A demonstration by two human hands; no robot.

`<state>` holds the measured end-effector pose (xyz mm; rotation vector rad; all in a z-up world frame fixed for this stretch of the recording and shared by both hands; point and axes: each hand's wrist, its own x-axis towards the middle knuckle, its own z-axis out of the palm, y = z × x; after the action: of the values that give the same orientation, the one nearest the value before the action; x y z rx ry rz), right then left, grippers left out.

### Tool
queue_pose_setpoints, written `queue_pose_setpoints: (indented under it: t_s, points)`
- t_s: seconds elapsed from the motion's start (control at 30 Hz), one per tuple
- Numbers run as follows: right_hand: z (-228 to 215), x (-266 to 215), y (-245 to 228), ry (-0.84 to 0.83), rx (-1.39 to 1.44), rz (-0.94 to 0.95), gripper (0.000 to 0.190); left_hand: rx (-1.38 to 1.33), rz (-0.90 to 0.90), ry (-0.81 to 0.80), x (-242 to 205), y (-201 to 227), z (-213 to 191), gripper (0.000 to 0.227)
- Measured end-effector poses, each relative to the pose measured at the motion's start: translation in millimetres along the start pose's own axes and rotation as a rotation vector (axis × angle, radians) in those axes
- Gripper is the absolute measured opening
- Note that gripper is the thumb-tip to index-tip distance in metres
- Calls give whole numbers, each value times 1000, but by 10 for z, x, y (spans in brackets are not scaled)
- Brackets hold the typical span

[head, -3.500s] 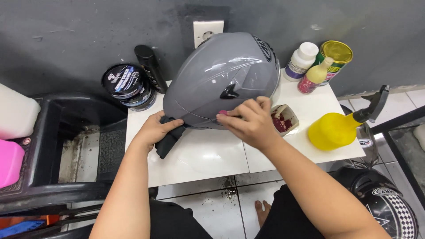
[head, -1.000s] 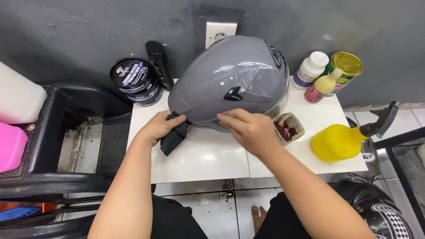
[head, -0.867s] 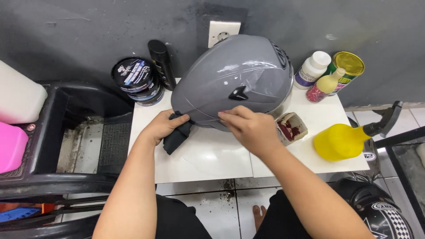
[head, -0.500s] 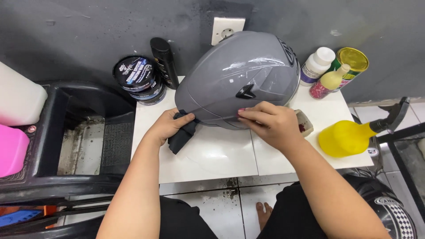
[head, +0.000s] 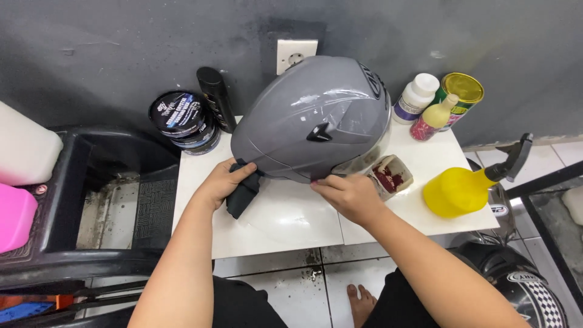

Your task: The person applies a red polishing compound to a gray motorcycle helmet using a small applicator pad. They rub the compound onto the helmet's surface in circular motions, periodically dipping the pad into a small container to reload the substance.

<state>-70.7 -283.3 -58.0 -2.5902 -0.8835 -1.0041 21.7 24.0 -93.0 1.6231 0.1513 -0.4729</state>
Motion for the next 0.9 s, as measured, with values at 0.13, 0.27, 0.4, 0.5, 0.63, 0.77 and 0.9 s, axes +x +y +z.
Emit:
queue_pose_setpoints:
  t_s: [0.13,0.27,0.4,0.5,0.63,0.77,0.9]
  points:
    - [-101,58,-39,53,-9,-8,9,-5,-18,-3,-6,-59,-1,65]
    - [-197,71,-34,84,70,59,9,6,-13,1,-93,18,36,67]
    - [-57,68,-58,76,37,-12,9,2,-35,6,-74,5,38,67]
    - [-163,211,26,189,136,69,15,-6,-36,8,-19,-52,13,66]
    - [-300,216,17,210,224,155,22,2,-45,6,-78,0,-2,67]
    - [-321,265,148,235,47,116,24,1,-54,7,-6,-41,7,63]
    - [-495,266,244,347,210,303,23,21,-46,21,16,-81,-26,61]
